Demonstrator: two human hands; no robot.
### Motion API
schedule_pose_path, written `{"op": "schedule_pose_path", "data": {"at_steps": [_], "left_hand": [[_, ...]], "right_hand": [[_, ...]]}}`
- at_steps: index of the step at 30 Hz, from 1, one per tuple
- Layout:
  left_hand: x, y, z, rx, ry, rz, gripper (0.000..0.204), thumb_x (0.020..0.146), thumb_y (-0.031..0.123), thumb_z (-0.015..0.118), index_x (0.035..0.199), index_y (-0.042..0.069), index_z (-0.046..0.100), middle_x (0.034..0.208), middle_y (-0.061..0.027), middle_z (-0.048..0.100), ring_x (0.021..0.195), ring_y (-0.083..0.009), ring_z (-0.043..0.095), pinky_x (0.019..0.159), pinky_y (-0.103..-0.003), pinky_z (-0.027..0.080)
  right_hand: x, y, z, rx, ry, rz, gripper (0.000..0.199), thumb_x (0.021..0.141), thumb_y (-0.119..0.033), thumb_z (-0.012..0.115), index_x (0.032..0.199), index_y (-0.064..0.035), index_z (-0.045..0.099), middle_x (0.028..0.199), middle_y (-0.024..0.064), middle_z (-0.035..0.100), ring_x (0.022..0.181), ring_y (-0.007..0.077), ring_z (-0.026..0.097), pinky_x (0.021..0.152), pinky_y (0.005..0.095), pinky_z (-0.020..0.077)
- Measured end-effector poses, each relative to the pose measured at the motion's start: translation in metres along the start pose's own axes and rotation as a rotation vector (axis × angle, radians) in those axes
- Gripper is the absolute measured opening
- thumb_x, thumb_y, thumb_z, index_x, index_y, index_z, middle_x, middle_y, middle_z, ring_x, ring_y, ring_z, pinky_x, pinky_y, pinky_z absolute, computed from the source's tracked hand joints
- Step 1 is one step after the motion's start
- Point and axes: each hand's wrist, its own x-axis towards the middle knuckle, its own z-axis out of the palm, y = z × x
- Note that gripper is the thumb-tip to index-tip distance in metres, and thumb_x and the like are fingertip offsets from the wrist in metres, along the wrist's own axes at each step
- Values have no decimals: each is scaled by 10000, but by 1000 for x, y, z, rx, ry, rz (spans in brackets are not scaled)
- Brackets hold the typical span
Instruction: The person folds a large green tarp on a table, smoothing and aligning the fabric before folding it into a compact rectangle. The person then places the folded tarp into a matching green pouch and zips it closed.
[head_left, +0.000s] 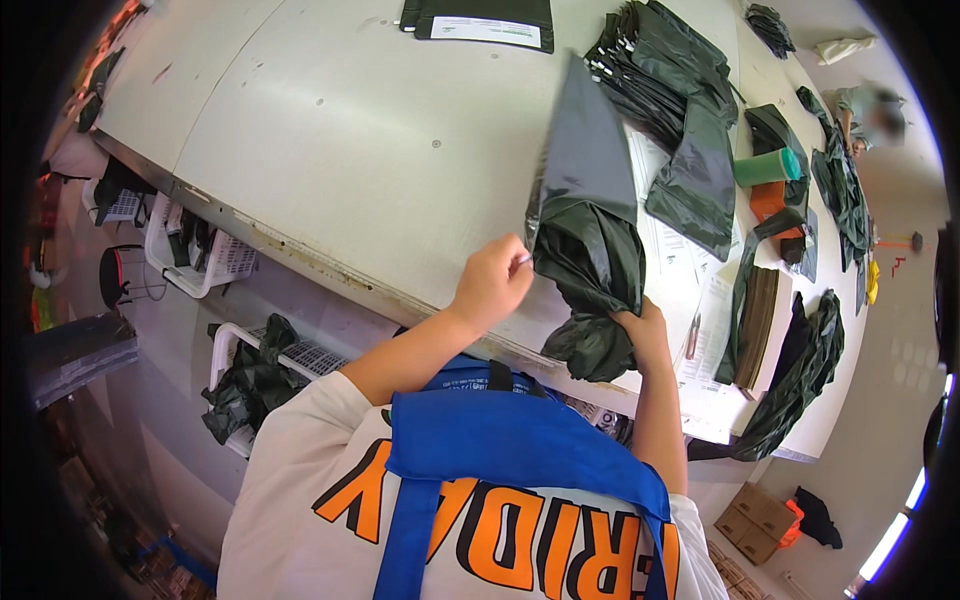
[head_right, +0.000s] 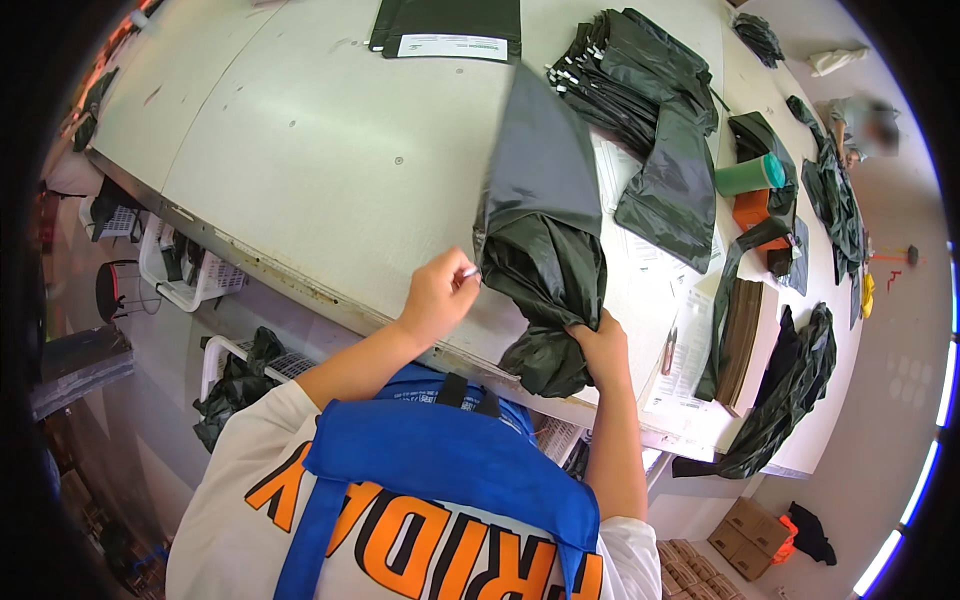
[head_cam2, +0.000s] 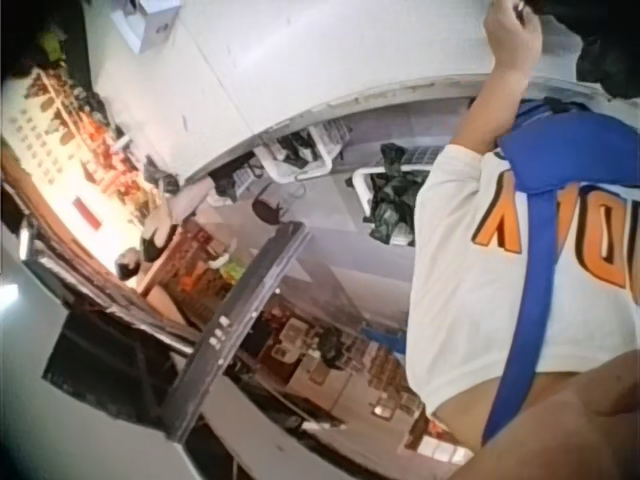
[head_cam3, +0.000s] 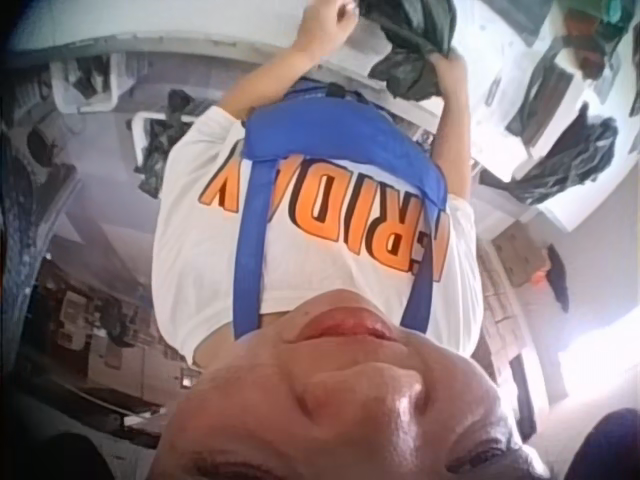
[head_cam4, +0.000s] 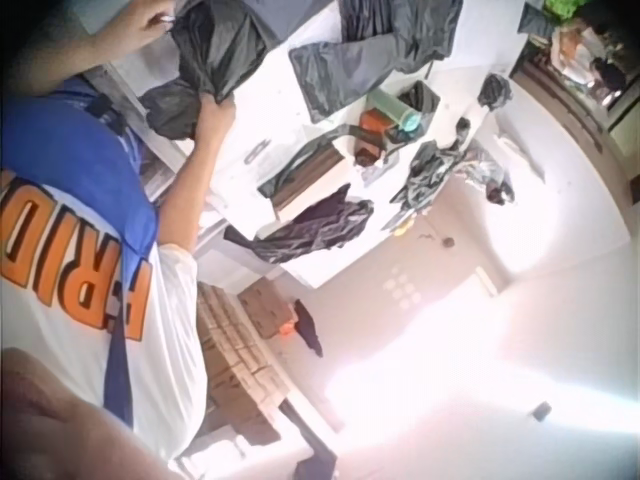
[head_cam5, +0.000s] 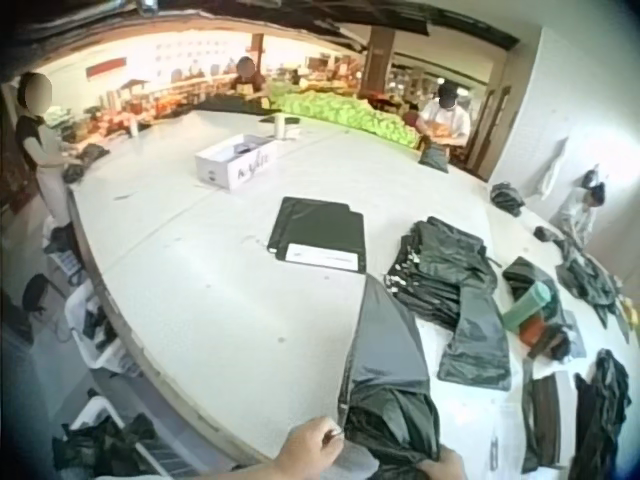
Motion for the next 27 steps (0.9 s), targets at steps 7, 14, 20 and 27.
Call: {"op": "schedule_pose_path", "data": {"at_steps": [7, 14, 20, 27], "left_hand": [[-26, 21, -7, 102, -292, 29, 156, 809, 88, 645, 785, 23, 505, 653, -126, 573, 544, -229, 573, 512, -339, 436], [28, 66, -18, 407, -64, 364, 239, 790, 219, 694, 885, 61, 543, 715, -86, 548, 682, -302, 594, 612, -417, 489], [66, 45, 1, 796, -269, 418, 146, 797, 144, 637, 856, 58, 534, 800, -114, 559, 751, -308, 615, 629, -412, 517], [81, 57, 15, 732, -313, 398, 104, 808, 117, 584, 825, 33, 525, 765, -152, 588, 710, -334, 628, 601, -416, 521]], "right_hand": [[-8, 4, 13, 154, -63, -7, 456, 711, -225, 685, 1055, 65, 616, 935, 247, 674, 887, 342, 660, 810, 378, 486], [-36, -47, 26, -314, -2, -152, 493, 703, -284, 683, 1075, 23, 578, 917, 249, 665, 884, 421, 637, 787, 465, 505], [-42, -53, 27, -576, 67, -284, 657, 673, -247, 670, 1258, 5, 514, 866, 196, 654, 806, 373, 650, 736, 435, 523], [-47, -64, 22, -629, 44, -353, 810, 646, -210, 656, 1398, -28, 417, 849, 165, 639, 760, 342, 648, 708, 419, 531]]}}
